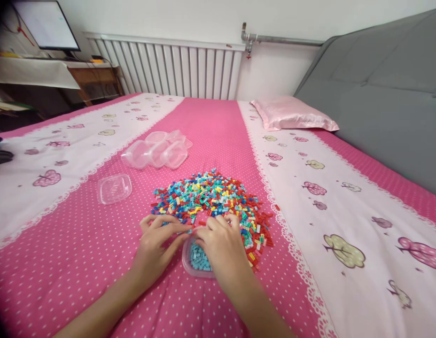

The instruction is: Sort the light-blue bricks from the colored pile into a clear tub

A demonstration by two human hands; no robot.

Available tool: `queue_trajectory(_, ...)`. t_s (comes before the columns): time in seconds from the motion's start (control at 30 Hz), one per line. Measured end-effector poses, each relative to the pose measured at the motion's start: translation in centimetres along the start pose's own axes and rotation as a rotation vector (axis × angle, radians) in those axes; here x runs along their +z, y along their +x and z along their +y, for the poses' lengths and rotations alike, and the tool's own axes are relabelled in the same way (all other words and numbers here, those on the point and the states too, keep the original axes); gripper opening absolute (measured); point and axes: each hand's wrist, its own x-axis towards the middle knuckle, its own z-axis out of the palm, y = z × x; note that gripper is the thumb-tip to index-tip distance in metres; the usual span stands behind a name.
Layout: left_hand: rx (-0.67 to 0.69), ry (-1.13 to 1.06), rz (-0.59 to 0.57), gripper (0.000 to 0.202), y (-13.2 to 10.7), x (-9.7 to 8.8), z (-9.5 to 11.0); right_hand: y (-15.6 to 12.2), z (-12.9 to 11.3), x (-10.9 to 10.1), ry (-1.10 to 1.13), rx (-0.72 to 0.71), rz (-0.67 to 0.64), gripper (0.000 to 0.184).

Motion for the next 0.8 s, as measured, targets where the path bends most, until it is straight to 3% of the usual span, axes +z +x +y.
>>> queue_trajectory(0.4, -0.018, 0.024, -0.013, 0.011, 0.04, 0.01, 0.12, -0.18, -0.16, -0.01, 0.014, 0.039, 0.01, 0.016)
queue_trajectory(0.8, -0.022, 0.01, -0.016, 0.01, 0.09, -0.07, 0.23, -0.1, -0.04, 0.28, -0.086, -0.037, 0.04, 0.014)
